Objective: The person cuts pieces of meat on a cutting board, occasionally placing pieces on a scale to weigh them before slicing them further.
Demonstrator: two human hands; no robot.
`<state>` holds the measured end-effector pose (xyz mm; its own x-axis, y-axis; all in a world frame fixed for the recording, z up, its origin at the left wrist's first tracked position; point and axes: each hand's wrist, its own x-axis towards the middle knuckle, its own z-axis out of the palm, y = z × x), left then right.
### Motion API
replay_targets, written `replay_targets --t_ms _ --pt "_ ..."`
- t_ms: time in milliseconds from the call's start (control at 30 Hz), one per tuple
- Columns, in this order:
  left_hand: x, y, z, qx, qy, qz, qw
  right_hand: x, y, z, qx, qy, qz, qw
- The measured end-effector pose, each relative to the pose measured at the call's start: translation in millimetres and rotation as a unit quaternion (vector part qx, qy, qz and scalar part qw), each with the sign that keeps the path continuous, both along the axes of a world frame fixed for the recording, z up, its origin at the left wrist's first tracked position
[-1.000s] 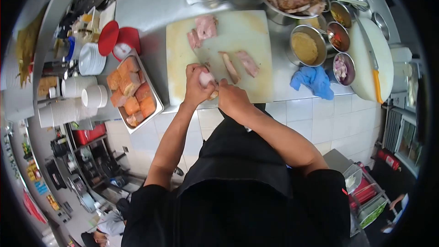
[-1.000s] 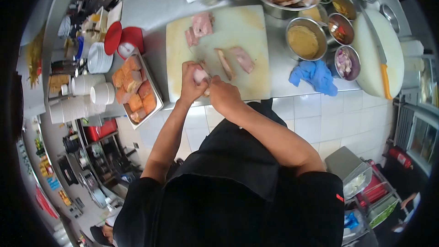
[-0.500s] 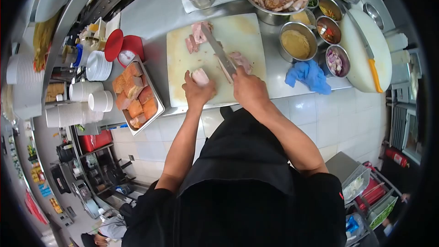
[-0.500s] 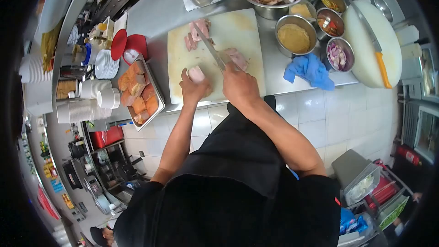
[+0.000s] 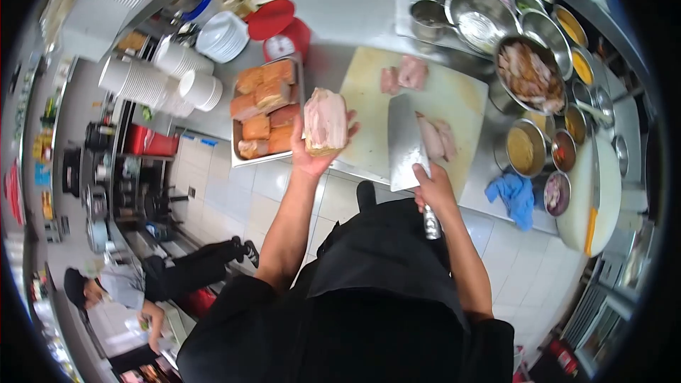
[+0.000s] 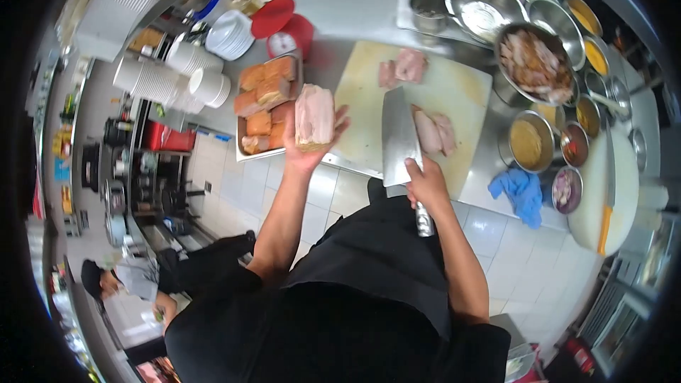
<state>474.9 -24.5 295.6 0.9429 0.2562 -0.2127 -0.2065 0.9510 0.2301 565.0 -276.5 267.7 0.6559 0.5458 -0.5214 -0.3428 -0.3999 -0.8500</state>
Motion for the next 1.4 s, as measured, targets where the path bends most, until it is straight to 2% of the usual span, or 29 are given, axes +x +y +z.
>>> replay_targets --t_ms 33,67,100,133,167,200,267,300,333,367,400,467,533,600,633,700,733,800,867,933,1000,1033,1067,1133,1167,1200,1267,1333,1400 --pt "-3.0 3.3 -10.8 0.001 -0.005 0.015 1.0 -1.2 -0.1 13.3 -0.012 -0.005 -0.007 1.0" --pt "-3.5 10.5 -30.8 -0.068 -0.067 -0.031 0.995 0.2 0.1 7.7 -0.011 -0.013 0.005 1.0" --pt "-3.5 14.3 -40.4 -0.137 -0.129 -0.08 0.979 2.6 -2.2 -1.1 -0.008 -0.134 0.003 0.991" --pt "-4.4 18.5 -50.0 -0.139 -0.134 -0.074 0.978 4.7 -4.4 -9.4 -0.004 -0.251 -0.001 0.968" --pt "-3.6 20.4 -54.0 -0.142 -0.133 -0.073 0.978 5.7 -3.4 -1.0 -0.018 -0.207 -0.013 0.978" --pt "-3.2 22.1 -57.6 -0.145 -0.131 -0.075 0.978 5.7 -3.4 0.2 -0.021 -0.21 -0.009 0.977" --pt "-5.3 32.2 -58.3 -0.112 -0.102 -0.063 0.987 5.1 -3.5 1.0 -0.098 -0.195 0.032 0.975" --pt "-5.0 36.1 -58.2 -0.017 -0.041 -0.027 0.999 3.9 -1.8 -0.5 -0.101 -0.197 0.029 0.975" --pt "-4.4 38.7 -58.7 0.076 0.021 0.008 0.997 0.2 0.1 -3.5 -0.133 -0.24 0.074 0.959" --pt "-2.1 42.2 -59.3 0.114 0.028 0.016 0.993 -4.5 0.7 -6.3 -0.167 -0.281 0.117 0.938" --pt "0.2 39.4 -50.7 0.11 0.026 0.007 0.994 -10.9 2.8 -8.0 -0.174 -0.279 0.11 0.938" --pt "6.7 36.2 -32.5 0.182 0.049 0.008 0.982 -22.9 11.2 -8.3 -0.279 -0.265 0.154 0.91" --pt "11.7 45.0 -37.5 0.2 0.055 -0.004 0.978 -27.7 11.0 -5.2 -0.281 -0.257 0.152 0.912" --pt "21.7 64.3 -47.8 0.332 0.113 -0.034 0.936 -28.3 11.2 -3.5 -0.273 -0.261 0.127 0.917" --pt "31.1 73.4 -45.0 0.337 0.105 -0.034 0.935 -27.6 10.3 -4.3 -0.27 -0.268 0.121 0.917" --pt "54.5 96.6 -17.2 0.452 0.187 0.009 0.872 -29.4 9.8 -8.9 -0.282 -0.269 0.131 0.912" --pt "69.1 113.7 3.3 0.464 0.177 0.021 0.868 -31.1 10.1 -9.6 -0.281 -0.276 0.126 0.91" --pt "104.3 153.3 48.8 0.557 0.329 0.059 0.76 -34.6 14.4 -10.9 -0.275 -0.277 0.117 0.913" --pt "142.1 233.6 47.3 0.672 0.315 0.119 0.66 -41.5 14.8 -10.2 -0.287 -0.273 0.085 0.914" --pt "168.1 296.2 49.0 0.78 0.32 0.14 0.519 -45.3 17.7 -14.5 -0.309 -0.274 0.07 0.908" --pt "183.6 329.8 42.9 0.808 0.407 0.153 0.397 -48.1 21.1 -6.9 -0.318 -0.255 0.068 0.91" --pt "186.8 342.1 36.9 0.828 0.417 0.144 0.347 -50.2 21.7 -8.7 -0.315 -0.261 0.064 0.91" --pt "187.1 349.2 35.1 0.829 0.411 0.146 0.349 -52.2 23.5 -9.0 -0.313 -0.264 0.059 0.911" --pt "192.1 351.6 37.3 0.89 0.367 0.095 0.253 -52.0 28.0 -4.9 -0.317 -0.25 0.049 0.914" --pt "190.1 344.6 46.5 0.86 0.396 0.067 0.315 -53.7 28.0 -3.1 -0.324 -0.232 0.05 0.916" --pt "193.3 342.9 41.6 0.862 0.39 0.062 0.319 -55.3 28.6 -3.2 -0.33 -0.228 0.043 0.915" --pt "193.5 345.5 34.1 0.865 0.405 0.122 0.27 -57.7 31.6 -2.5 -0.332 -0.247 0.039 0.91" --pt "195.1 347.9 29.6 0.851 0.435 0.083 0.283 -60.8 35.8 0.9 -0.35 -0.251 0.041 0.902" --pt "202.1 358.1 28.5 0.867 0.414 0.039 0.275 -62.0 42.3 3.3 -0.363 -0.259 0.048 0.894"
